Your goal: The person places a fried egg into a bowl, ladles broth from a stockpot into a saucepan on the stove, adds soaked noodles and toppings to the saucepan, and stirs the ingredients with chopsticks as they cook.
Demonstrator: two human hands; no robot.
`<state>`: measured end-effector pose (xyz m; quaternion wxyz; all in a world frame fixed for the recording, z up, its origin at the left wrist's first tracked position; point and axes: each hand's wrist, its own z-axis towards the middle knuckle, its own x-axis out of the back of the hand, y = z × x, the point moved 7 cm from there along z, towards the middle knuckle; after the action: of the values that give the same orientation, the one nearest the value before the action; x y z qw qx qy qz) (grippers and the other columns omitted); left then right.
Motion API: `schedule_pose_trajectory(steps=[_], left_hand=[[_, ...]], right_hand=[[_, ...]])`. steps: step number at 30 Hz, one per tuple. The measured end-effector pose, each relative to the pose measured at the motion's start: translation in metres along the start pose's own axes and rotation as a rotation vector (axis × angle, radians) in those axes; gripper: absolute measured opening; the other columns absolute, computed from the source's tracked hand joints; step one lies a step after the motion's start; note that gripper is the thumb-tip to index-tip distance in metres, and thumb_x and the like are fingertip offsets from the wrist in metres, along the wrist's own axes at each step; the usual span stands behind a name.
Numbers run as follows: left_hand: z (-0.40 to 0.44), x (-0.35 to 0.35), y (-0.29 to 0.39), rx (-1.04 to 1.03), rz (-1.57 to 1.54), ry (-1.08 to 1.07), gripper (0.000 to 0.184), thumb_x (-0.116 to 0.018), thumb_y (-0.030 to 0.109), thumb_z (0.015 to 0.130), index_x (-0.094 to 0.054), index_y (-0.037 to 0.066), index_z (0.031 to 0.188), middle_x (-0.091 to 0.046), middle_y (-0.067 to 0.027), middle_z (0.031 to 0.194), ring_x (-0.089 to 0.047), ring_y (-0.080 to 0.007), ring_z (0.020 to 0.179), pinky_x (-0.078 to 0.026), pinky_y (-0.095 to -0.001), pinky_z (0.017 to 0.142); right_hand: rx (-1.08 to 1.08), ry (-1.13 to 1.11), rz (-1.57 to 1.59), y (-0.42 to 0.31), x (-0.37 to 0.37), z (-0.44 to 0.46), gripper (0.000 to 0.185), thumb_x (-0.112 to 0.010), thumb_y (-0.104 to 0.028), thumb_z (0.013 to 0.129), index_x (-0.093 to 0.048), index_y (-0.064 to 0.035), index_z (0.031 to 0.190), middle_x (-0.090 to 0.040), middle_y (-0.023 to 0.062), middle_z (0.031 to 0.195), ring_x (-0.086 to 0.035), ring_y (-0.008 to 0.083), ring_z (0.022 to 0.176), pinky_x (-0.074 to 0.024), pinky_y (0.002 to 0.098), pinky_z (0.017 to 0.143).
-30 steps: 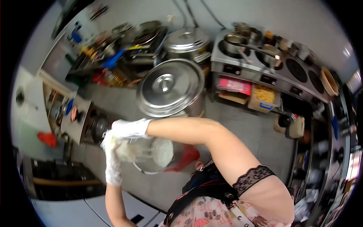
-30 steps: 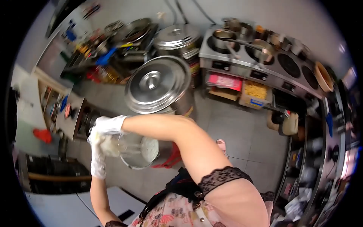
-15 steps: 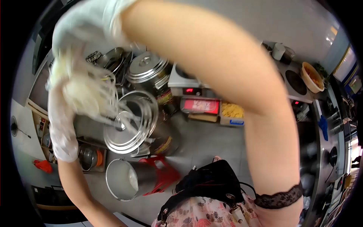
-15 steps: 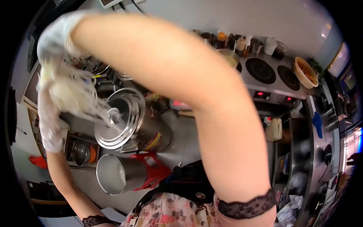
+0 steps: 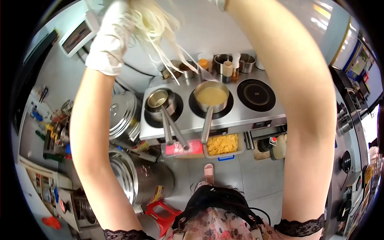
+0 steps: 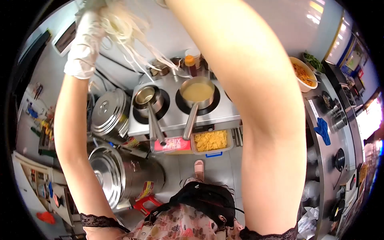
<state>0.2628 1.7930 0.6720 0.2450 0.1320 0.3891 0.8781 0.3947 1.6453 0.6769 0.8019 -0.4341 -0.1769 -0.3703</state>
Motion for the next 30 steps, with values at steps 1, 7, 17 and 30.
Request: schedule_pose_trajectory(steps=[1,7,17,30], left_hand=[[0.003,-0.021,-0.023,0.001,0.022,-0.032,0.035,-0.057,0.009,0.082,-0.056,0.003,0.117,-0.063,-0.0128,0.102,-0.063,-0.0236,0.093,-0.053,-0.0364,0.078],[-0.005,-0.121,-0.187,-0.013,0.461,-0.336,0.032,-0.057,0.008,0.081,-0.059,0.001,0.112,-0.065,-0.0125,0.097,-0.063,-0.0229,0.09,-0.053,-0.0354,0.075],[-0.058,-0.166,-0.33,0.602,-0.268,0.008,0.024,-0.062,0.007,0.078,-0.06,-0.003,0.1,-0.063,-0.009,0.093,-0.062,-0.0197,0.083,-0.051,-0.0307,0.07],[-0.141,-0.2,-0.396,0.85,-0.089,-0.214,0.048,-0.065,0.002,0.074,-0.05,-0.007,0.119,-0.061,-0.0136,0.107,-0.063,-0.0211,0.091,-0.052,-0.0305,0.079]], right_hand=[[-0.031,0.0,0.001,0.025,0.003,0.004,0.02,-0.053,-0.014,0.084,-0.065,-0.0002,0.093,-0.065,0.0106,0.082,-0.059,0.0198,0.072,-0.0501,0.0317,0.066],[-0.192,-0.11,0.083,0.18,-0.016,0.026,0.021,-0.05,-0.013,0.085,-0.064,-0.0007,0.095,-0.065,0.0106,0.082,-0.058,0.0187,0.071,-0.0501,0.0314,0.065],[-0.438,-0.064,-0.023,0.313,-0.072,-0.01,0.022,-0.04,-0.009,0.09,-0.06,-0.0001,0.086,-0.063,0.0063,0.073,-0.057,0.015,0.07,-0.0474,0.0284,0.064],[-0.642,-0.131,-0.038,0.404,-0.127,-0.108,0.021,-0.043,-0.011,0.086,-0.058,0.0039,0.087,-0.063,0.018,0.086,-0.059,0.0239,0.081,-0.0457,0.0356,0.074]])
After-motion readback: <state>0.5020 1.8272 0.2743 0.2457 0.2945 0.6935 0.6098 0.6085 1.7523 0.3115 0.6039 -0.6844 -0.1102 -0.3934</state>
